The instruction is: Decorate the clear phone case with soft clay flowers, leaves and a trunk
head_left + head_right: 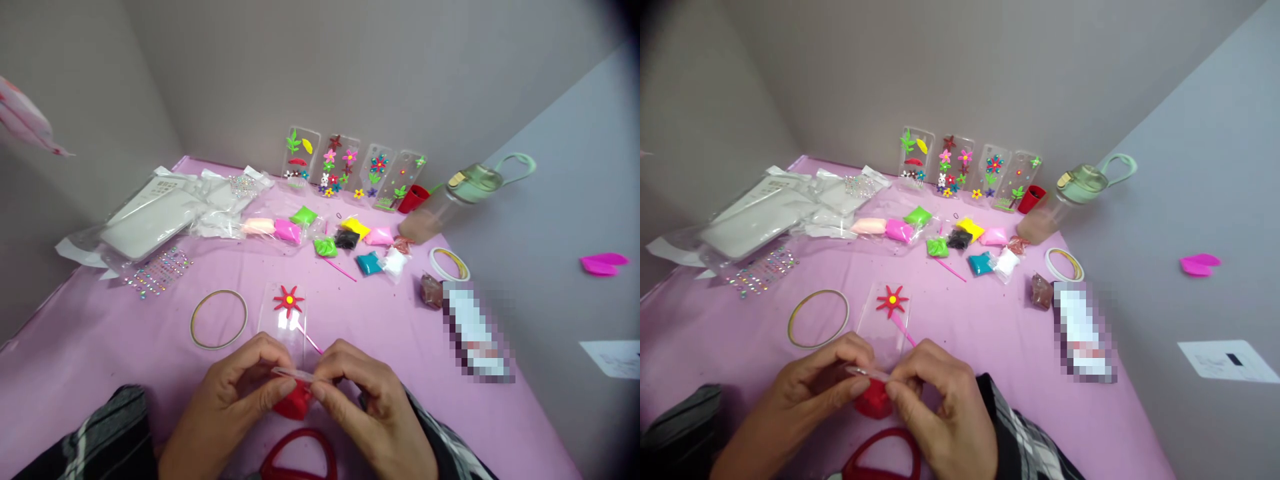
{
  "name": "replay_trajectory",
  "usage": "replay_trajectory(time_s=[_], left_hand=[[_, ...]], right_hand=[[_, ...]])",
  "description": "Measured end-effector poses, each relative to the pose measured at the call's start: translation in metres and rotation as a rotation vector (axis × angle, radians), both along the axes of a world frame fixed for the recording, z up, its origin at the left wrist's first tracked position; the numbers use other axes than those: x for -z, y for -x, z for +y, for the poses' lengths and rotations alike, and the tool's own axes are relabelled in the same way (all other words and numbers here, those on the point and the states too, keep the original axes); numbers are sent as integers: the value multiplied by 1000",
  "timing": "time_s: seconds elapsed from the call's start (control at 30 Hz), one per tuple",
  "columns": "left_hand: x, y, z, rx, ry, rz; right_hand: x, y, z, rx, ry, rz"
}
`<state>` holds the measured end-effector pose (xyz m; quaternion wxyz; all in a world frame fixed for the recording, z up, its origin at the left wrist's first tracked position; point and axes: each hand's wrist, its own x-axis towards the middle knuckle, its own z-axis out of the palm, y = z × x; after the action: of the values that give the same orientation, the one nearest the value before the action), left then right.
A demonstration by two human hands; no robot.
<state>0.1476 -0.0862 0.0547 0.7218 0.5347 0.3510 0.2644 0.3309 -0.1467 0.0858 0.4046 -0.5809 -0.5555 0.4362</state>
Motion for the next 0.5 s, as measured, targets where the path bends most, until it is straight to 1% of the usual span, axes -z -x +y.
replay_trajectory(time_s=[0.13, 0.33, 0.4, 0.5], left_hand=[[-1, 0, 0, -19, -102, 21], [-2, -2, -1, 9, -165, 30], [-2, -2, -1, 8, -158, 33], [-2, -1, -2, -31, -54, 12]], right_hand=[[1, 2, -1, 6, -10, 4], [3, 2, -4, -9, -82, -78], [4, 2, -4, 0, -94, -82], [5, 1, -3, 22, -95, -69]])
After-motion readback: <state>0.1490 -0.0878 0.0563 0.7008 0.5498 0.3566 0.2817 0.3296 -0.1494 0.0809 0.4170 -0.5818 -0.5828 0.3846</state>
